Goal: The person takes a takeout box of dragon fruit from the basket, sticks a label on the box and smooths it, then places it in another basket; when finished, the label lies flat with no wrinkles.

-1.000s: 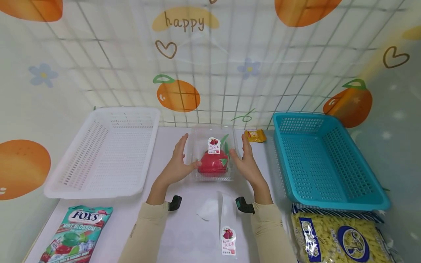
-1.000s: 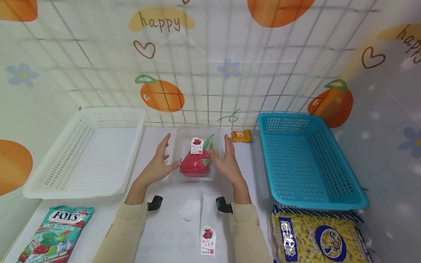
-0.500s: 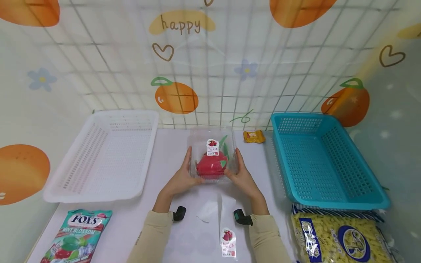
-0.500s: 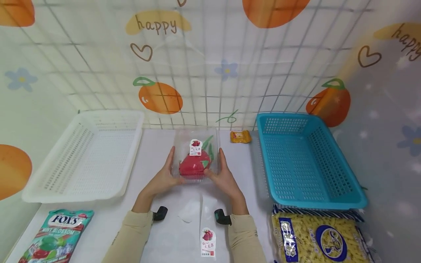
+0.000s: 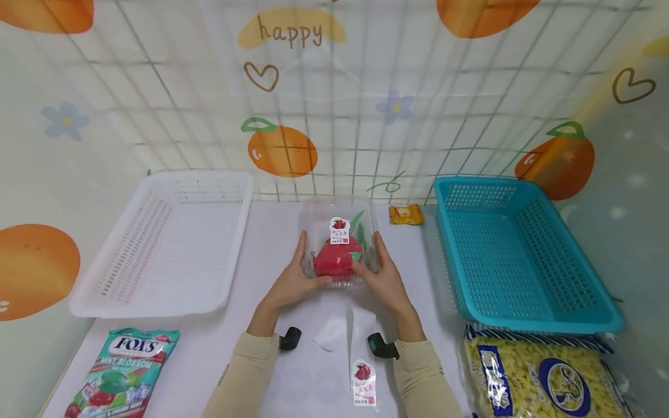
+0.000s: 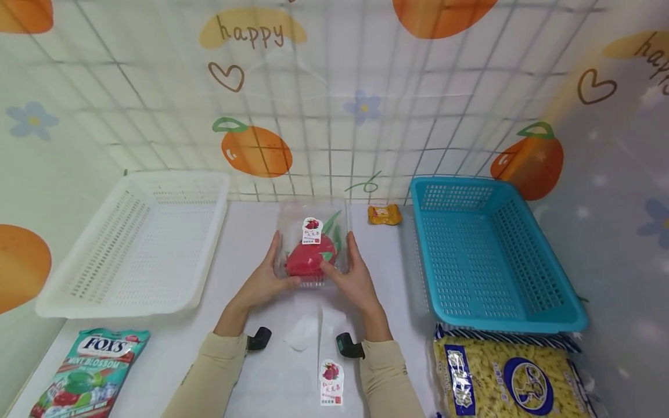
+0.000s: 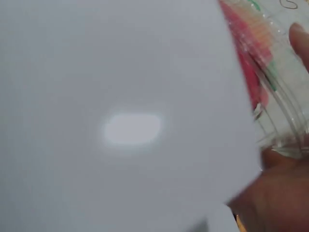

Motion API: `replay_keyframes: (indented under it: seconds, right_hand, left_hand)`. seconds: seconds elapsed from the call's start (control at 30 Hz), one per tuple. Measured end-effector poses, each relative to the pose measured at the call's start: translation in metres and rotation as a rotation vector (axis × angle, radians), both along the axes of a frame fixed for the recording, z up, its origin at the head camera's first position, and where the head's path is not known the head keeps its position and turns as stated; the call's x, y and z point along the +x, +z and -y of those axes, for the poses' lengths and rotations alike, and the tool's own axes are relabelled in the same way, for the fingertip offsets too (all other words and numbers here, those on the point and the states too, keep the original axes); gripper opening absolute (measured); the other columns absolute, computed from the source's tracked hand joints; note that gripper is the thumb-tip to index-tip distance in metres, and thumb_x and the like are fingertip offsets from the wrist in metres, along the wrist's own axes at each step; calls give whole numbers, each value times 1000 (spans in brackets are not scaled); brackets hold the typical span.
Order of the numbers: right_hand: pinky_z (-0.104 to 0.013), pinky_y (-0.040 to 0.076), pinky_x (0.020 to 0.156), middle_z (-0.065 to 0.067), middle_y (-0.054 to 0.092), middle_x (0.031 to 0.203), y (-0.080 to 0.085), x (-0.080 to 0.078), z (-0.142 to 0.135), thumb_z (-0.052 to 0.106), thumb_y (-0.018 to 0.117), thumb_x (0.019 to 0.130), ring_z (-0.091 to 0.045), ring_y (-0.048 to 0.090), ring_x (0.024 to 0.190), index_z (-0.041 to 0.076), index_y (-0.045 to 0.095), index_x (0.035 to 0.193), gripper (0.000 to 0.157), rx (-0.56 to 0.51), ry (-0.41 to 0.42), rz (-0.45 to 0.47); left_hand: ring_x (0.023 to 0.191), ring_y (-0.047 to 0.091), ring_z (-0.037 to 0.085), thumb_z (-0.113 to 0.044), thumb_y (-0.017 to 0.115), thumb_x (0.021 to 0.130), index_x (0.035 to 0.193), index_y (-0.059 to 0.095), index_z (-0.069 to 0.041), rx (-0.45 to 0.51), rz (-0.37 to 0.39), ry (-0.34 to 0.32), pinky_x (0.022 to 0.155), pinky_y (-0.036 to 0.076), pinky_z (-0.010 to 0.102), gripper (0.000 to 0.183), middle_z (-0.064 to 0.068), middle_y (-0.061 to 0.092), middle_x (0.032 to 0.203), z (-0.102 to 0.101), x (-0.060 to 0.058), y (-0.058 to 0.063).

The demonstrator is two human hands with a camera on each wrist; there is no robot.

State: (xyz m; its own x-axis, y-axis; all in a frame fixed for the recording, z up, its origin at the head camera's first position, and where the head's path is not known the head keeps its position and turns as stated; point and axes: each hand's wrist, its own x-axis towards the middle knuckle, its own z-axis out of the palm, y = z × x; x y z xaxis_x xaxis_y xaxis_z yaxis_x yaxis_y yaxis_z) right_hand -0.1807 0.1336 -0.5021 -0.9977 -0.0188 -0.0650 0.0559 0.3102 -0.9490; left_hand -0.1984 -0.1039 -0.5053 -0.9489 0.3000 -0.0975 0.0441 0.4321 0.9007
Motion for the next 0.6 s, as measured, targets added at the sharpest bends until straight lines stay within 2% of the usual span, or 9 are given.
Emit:
replay_keyframes:
  seconds: [0.17, 0.27, 0.43, 0.6]
  right_hand:
    - [-65, 21, 122, -1, 13, 173, 8, 3, 0, 39, 72, 93, -36, 15, 159, 23, 12, 166, 96, -44, -14, -2]
    - [-65, 18, 123, -2, 14, 173, 11, 4, -1, 38, 71, 94, -35, 15, 159, 23, 13, 166, 93, -75, -27, -4]
    - [-63, 23, 123, -1, 17, 172, 15, 7, 0, 36, 69, 96, -34, 24, 157, 25, 16, 165, 87, -123, -64, -5]
    - [-63, 31, 119, 3, 20, 172, 22, 8, 2, 39, 67, 98, -33, 30, 155, 31, 19, 164, 83, -153, -85, -3]
  left_hand:
    - [160, 8, 32, -51, 88, 74, 165, -5, -26, 40, -25, 22, 122, 23, 64, 133, 2, 2, 174, -3, 3, 9]
    - [160, 9, 32, -50, 88, 75, 166, -4, -25, 71, -22, 26, 120, 26, 65, 132, 3, 3, 174, -6, 3, 13]
    - [160, 10, 30, -47, 88, 75, 166, -2, -26, 111, -6, 44, 118, 32, 64, 130, 2, 5, 174, -11, 6, 21]
    - [160, 9, 27, -45, 90, 74, 165, -2, -30, 130, -7, 67, 121, 29, 63, 130, -3, 5, 174, -13, 9, 27]
